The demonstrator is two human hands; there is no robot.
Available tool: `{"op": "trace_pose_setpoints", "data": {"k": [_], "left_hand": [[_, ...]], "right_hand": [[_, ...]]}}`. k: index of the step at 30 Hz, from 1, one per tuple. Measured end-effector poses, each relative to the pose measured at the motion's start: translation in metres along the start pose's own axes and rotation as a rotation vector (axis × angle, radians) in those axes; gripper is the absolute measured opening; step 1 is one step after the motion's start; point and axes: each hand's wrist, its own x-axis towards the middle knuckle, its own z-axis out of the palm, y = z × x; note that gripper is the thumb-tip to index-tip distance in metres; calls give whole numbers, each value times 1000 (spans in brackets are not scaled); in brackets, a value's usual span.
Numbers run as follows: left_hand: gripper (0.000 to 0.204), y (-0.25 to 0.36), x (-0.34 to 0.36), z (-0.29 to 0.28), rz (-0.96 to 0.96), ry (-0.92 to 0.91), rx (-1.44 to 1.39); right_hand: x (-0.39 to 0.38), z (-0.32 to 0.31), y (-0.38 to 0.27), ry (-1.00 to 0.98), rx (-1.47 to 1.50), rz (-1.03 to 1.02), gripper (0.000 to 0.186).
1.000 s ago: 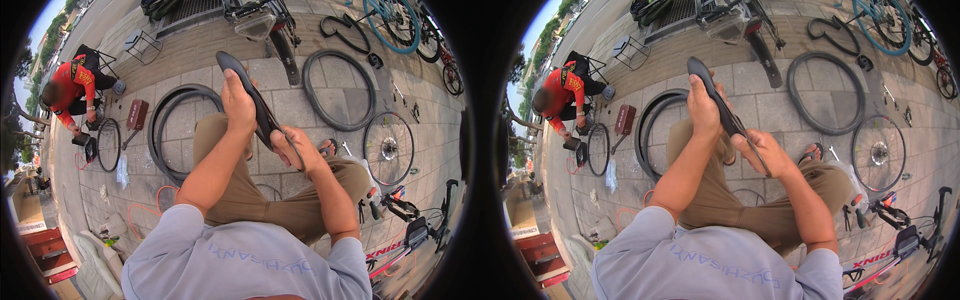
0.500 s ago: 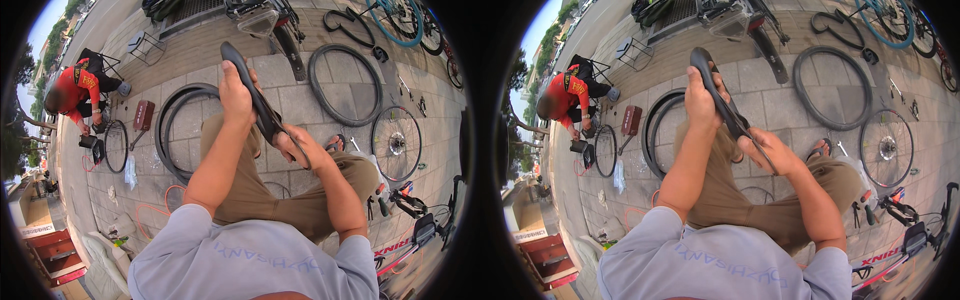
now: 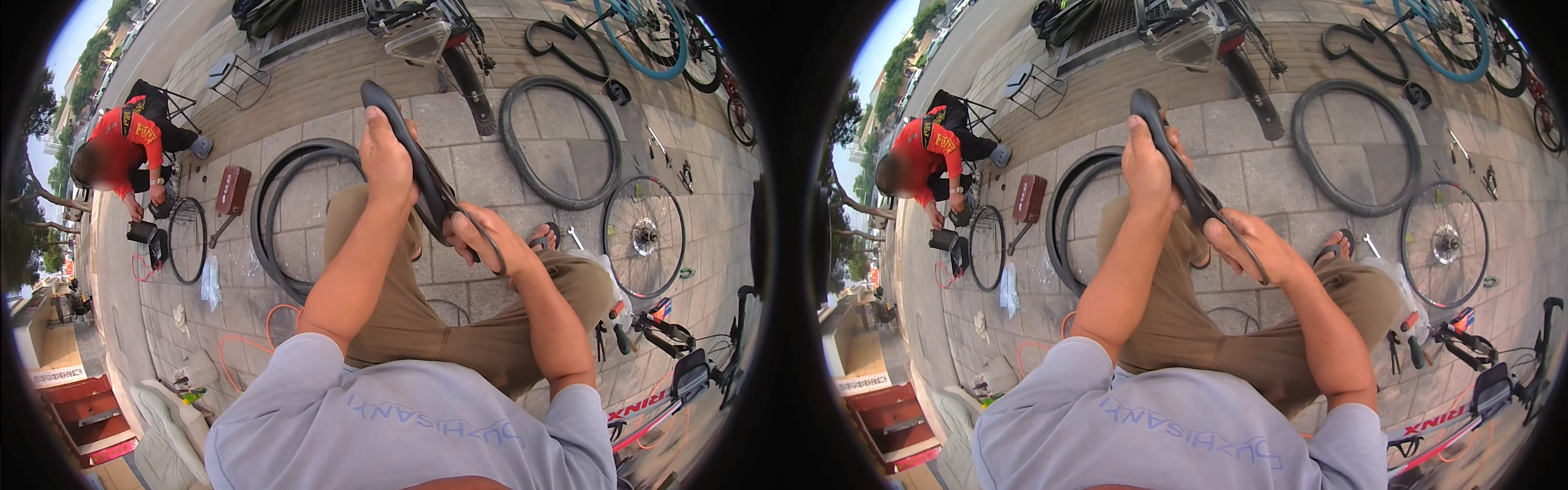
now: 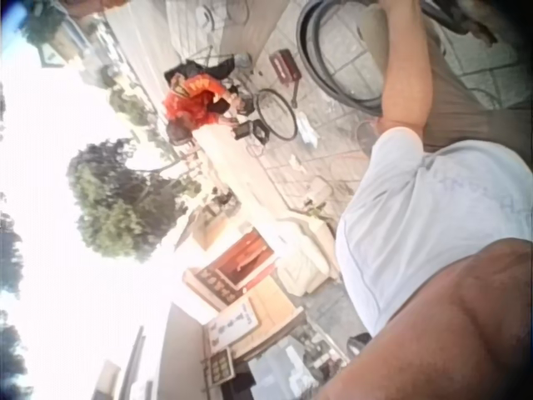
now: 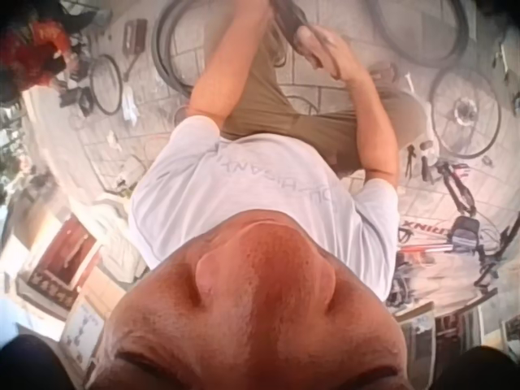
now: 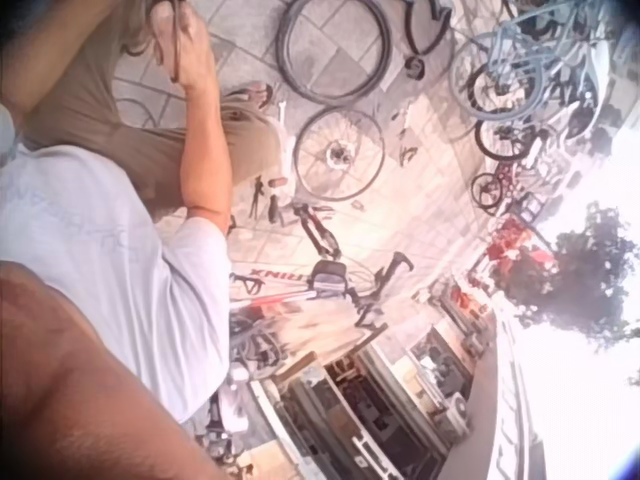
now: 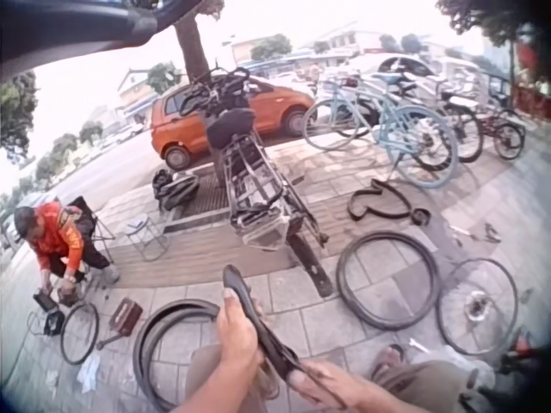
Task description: The person sits on the ground and repeatedly rubs a small section of a bicycle inner tube with a sanding tool. The person holds the tube with both hands and works on the same spot for the duration of the clip.
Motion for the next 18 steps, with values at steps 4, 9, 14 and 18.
{"op": "trace_pose_setpoints", "data": {"k": [4, 9, 14, 18], "left_hand": [[52, 2, -1, 1, -8, 29, 6], [52, 3, -2, 3, 11, 47, 7], [51, 5, -2, 3, 37, 25, -17], [52, 8, -8, 6, 32, -4, -4]], "right_hand": [[-1, 2, -4, 21, 21, 22, 64], [1, 6, -2, 82, 83, 36, 68], [1, 7, 1, 94, 59, 36, 69], [-2, 7, -8, 34, 94, 36, 67]]}}
